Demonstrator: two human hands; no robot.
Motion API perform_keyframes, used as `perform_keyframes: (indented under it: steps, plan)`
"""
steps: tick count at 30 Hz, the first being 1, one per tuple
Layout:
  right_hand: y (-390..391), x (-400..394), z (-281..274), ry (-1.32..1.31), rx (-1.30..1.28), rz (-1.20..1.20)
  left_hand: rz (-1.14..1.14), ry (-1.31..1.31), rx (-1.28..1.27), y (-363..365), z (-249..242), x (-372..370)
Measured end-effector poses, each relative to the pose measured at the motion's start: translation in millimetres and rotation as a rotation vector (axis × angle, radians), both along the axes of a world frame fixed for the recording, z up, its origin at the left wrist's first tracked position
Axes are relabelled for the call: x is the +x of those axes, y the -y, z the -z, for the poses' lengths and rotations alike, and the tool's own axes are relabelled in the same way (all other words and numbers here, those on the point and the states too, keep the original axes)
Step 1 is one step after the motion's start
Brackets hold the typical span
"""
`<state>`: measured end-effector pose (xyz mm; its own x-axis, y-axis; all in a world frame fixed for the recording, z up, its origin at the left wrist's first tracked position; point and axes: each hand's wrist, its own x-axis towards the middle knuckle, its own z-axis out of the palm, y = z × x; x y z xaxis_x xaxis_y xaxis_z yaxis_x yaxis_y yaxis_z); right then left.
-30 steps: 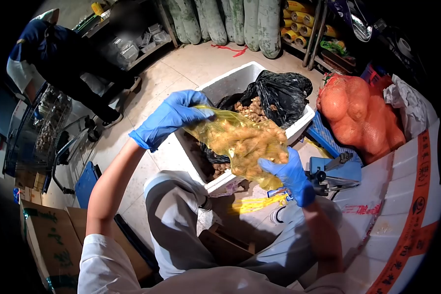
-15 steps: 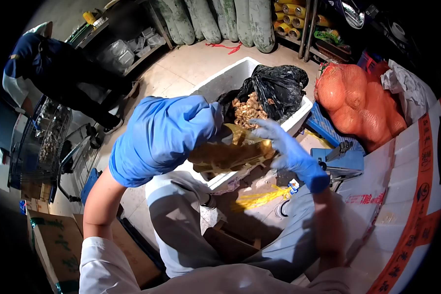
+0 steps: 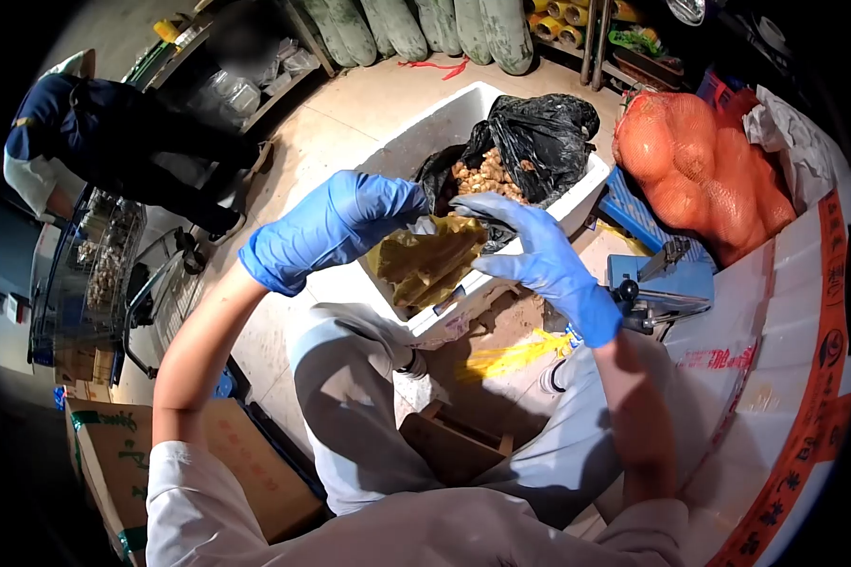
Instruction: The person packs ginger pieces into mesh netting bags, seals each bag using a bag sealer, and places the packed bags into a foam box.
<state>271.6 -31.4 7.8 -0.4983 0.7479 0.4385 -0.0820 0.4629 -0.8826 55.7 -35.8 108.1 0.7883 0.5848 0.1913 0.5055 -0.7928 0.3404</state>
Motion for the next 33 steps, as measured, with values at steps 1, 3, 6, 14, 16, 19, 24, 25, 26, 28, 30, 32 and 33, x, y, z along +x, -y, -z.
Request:
perform_keyframes:
  steps: [1,3,6,14,16,19,24,25,26,28,30,32,33]
  plan:
    - [-3,-4,3,-0.004,0.050,-0.003,0.007,-0.003,-0.007,-1,2,6]
    - [-3,-15,7,-0.067,-0.012,-0.009,-0.003,-0.006,-0.046,-2,6,15]
    - [-4,-22,18,-0.143,-0.303,-0.004,0.013,0.141,-0.102,-10,13,26]
    - [2,-2,14,-0.255,-0.401,0.186,-0.328,1.052,-0.525,-1,46,24]
    - [10,4,5,-0.150,-0.250,0.325,-0.368,1.005,-0.478,9,79,25]
    - [3,6,18,-0.239,-0.345,0.353,-0.427,0.682,-0.225,28,96,34]
    - [-2,10,20,-0.241,-0.319,0.384,-0.328,0.561,0.258,2,90,36]
    - [-3,13,16,-0.331,-0.334,0.341,-0.380,0.687,0.170,-1,86,34]
    - [-3,15,13,-0.425,-0.349,0.299,-0.428,0.716,0.118,-1,77,33]
    - [-4,16,15,-0.462,-0.355,0.279,-0.302,0.623,0.145,9,67,45]
    - [-4,11,18,-0.207,-0.342,0.376,-0.360,0.596,0.130,11,58,43]
    - [1,11,19,-0.399,-0.360,0.286,-0.513,0.799,-0.133,10,59,40]
    - [-1,12,21,-0.393,-0.301,0.273,-0.463,0.838,-0.195,7,64,37]
